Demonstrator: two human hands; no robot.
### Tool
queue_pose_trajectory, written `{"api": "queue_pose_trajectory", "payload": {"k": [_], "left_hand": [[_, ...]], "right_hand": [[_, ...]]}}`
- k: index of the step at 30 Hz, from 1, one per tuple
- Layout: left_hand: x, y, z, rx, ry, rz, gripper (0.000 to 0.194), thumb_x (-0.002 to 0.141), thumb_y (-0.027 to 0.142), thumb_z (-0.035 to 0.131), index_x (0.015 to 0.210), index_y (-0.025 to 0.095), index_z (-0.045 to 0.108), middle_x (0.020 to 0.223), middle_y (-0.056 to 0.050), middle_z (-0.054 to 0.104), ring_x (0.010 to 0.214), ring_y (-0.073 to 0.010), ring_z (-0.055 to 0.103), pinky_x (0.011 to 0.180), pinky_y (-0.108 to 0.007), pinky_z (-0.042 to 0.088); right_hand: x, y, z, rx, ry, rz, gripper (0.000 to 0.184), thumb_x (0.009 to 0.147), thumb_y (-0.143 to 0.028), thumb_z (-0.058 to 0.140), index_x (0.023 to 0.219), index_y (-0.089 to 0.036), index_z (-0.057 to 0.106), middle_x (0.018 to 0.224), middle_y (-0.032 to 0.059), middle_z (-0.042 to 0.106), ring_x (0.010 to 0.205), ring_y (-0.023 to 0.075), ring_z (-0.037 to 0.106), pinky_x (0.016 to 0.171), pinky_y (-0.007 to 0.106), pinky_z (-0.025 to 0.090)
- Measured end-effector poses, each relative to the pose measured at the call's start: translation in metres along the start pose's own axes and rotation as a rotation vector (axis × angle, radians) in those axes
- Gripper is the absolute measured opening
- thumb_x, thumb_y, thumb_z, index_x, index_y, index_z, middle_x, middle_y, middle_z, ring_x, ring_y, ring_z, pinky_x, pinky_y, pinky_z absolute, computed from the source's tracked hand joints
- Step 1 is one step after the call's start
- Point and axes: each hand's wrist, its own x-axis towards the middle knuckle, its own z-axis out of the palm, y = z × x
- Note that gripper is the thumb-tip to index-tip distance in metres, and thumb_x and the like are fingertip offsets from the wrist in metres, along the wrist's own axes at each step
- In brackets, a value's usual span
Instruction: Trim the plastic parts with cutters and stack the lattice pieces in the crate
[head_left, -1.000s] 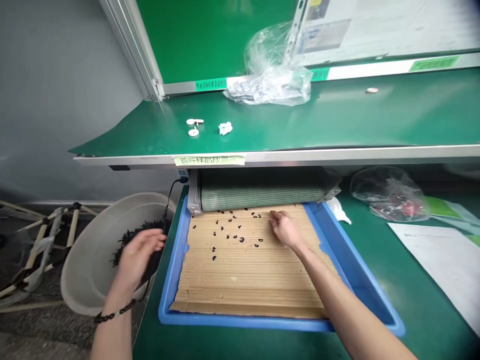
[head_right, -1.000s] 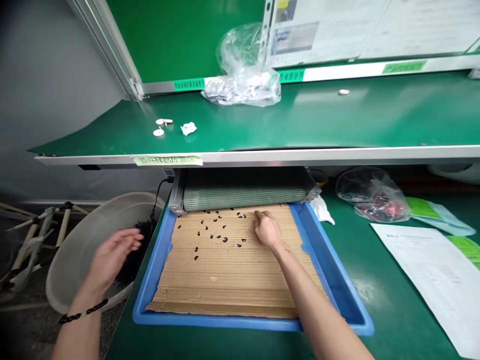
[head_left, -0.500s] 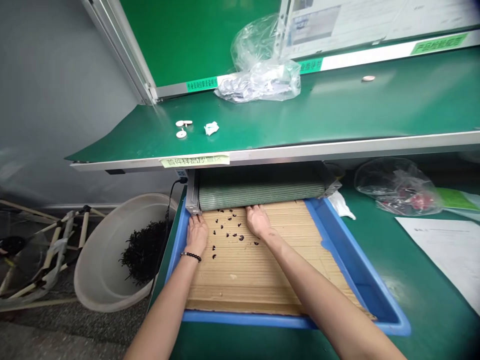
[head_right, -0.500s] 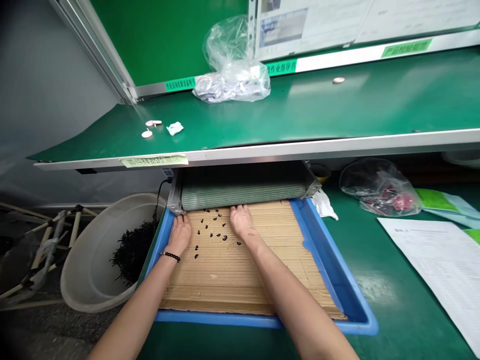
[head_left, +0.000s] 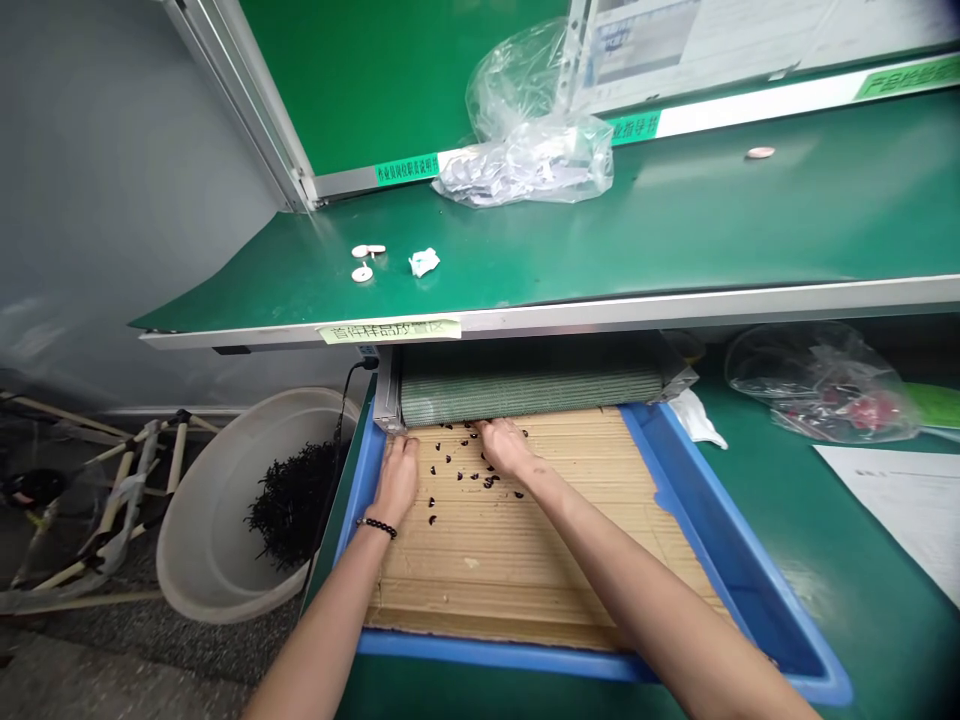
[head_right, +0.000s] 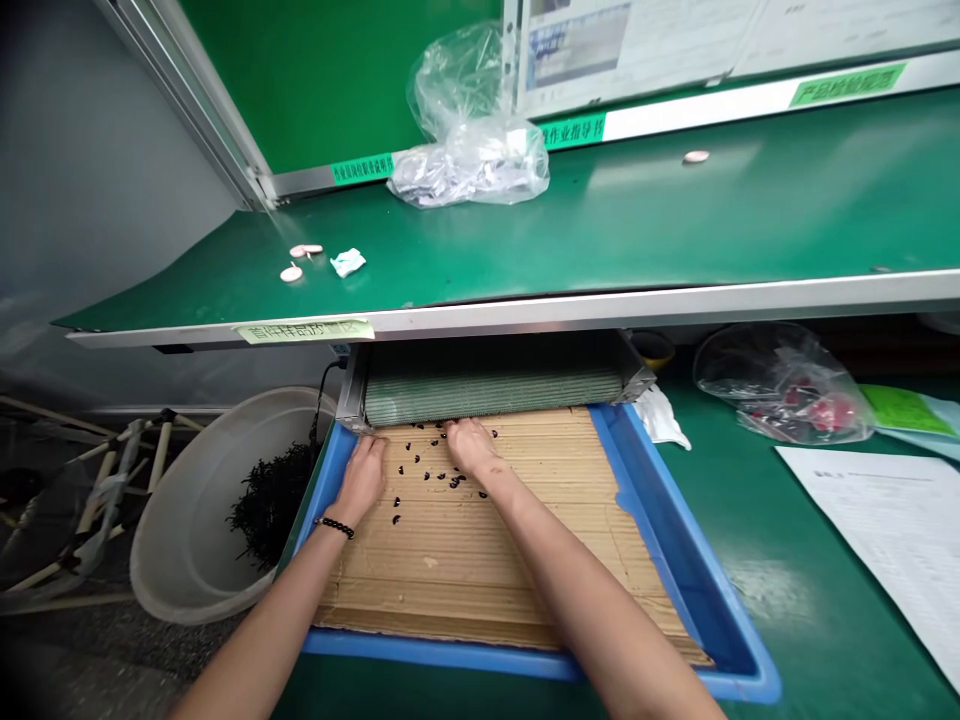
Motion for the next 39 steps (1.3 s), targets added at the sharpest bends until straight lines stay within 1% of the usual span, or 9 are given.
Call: {"api": "queue_pose_trajectory", "payload": {"k": [4, 8, 14, 20, 23, 25, 30, 35, 39], "left_hand": [[0.011, 0.021, 0.005, -0.280, 0.024, 0.166, 0.040, 0.089, 0.011, 0.035, 0.124, 0.014, 0.054, 0.121, -0.012, 0.059, 0.113, -0.0216, 0.054, 0.100, -0.035, 0.043], [0.021, 0.027, 0.009, -0.224, 0.116, 0.135, 0.044, 0.086, 0.009, 0.035, 0.127, 0.011, 0.053, 0.127, -0.015, 0.054, 0.119, -0.0241, 0.048, 0.105, -0.038, 0.038], [0.033, 0.034, 0.015, -0.014, -0.023, 0.042, 0.045, 0.080, 0.003, 0.037, 0.120, 0.004, 0.057, 0.107, -0.020, 0.059, 0.111, -0.0307, 0.051, 0.101, -0.046, 0.039], [0.031, 0.045, 0.019, -0.256, -0.007, 0.315, 0.049, 0.086, 0.006, 0.033, 0.129, 0.018, 0.050, 0.126, -0.011, 0.053, 0.114, -0.0202, 0.051, 0.100, -0.032, 0.042], [0.032, 0.048, 0.024, -0.202, 0.038, 0.195, 0.046, 0.084, 0.006, 0.036, 0.127, 0.014, 0.052, 0.120, -0.015, 0.053, 0.115, -0.0255, 0.049, 0.101, -0.040, 0.041], [0.032, 0.050, 0.024, -0.162, 0.016, 0.161, 0.047, 0.083, 0.005, 0.037, 0.126, 0.011, 0.053, 0.116, -0.017, 0.054, 0.114, -0.0278, 0.048, 0.100, -0.043, 0.040], [0.028, 0.053, 0.012, -0.312, -0.080, 0.365, 0.048, 0.084, 0.004, 0.032, 0.124, 0.018, 0.056, 0.115, -0.010, 0.056, 0.109, -0.0196, 0.052, 0.099, -0.034, 0.043], [0.028, 0.064, 0.015, -0.179, -0.059, 0.248, 0.051, 0.080, 0.003, 0.037, 0.129, 0.011, 0.052, 0.113, -0.015, 0.053, 0.110, -0.0249, 0.047, 0.100, -0.041, 0.041], [0.020, 0.069, 0.011, -0.295, -0.182, 0.394, 0.043, 0.082, 0.005, 0.035, 0.114, 0.016, 0.062, 0.107, -0.010, 0.055, 0.102, -0.0204, 0.052, 0.096, -0.033, 0.044]], "right_hand": [[0.009, -0.018, 0.000, -0.027, -0.035, -0.064, 0.038, 0.086, -0.008, 0.036, 0.111, -0.007, 0.064, 0.105, 0.0201, 0.067, 0.101, 0.0250, 0.060, 0.092, 0.033, 0.039], [0.003, -0.018, -0.002, -0.044, -0.031, -0.115, 0.038, 0.085, -0.009, 0.042, 0.117, -0.016, 0.062, 0.114, 0.0128, 0.064, 0.104, 0.0192, 0.059, 0.090, 0.025, 0.039], [0.003, 0.006, 0.002, -0.121, 0.007, 0.105, 0.028, 0.095, -0.019, 0.038, 0.098, -0.011, 0.065, 0.095, 0.0108, 0.067, 0.093, 0.0213, 0.060, 0.089, 0.039, 0.040], [-0.012, 0.029, 0.007, -0.119, 0.110, 0.191, 0.041, 0.093, -0.013, 0.026, 0.115, -0.013, 0.061, 0.107, 0.0160, 0.063, 0.104, 0.0255, 0.053, 0.095, 0.037, 0.032], [-0.016, 0.037, 0.007, -0.110, 0.124, 0.231, 0.043, 0.093, -0.013, 0.023, 0.112, -0.010, 0.062, 0.107, 0.0190, 0.062, 0.105, 0.0282, 0.051, 0.097, 0.040, 0.030], [-0.017, 0.041, 0.005, -0.094, 0.114, 0.212, 0.043, 0.092, -0.012, 0.024, 0.112, -0.009, 0.062, 0.105, 0.0188, 0.062, 0.104, 0.0275, 0.051, 0.096, 0.039, 0.031], [-0.027, 0.044, -0.001, -0.021, 0.089, 0.042, 0.043, 0.085, -0.008, 0.037, 0.119, -0.021, 0.060, 0.119, 0.0071, 0.058, 0.107, 0.0174, 0.051, 0.090, 0.023, 0.035], [-0.034, 0.034, -0.001, -0.006, 0.095, 0.076, 0.046, 0.085, -0.006, 0.034, 0.126, -0.008, 0.054, 0.117, 0.0189, 0.056, 0.110, 0.0251, 0.049, 0.093, 0.031, 0.036], [-0.042, 0.028, 0.000, 0.026, 0.023, -0.024, 0.040, 0.085, -0.011, 0.042, 0.119, -0.018, 0.062, 0.113, 0.0098, 0.060, 0.105, 0.0185, 0.053, 0.091, 0.023, 0.037]]}}
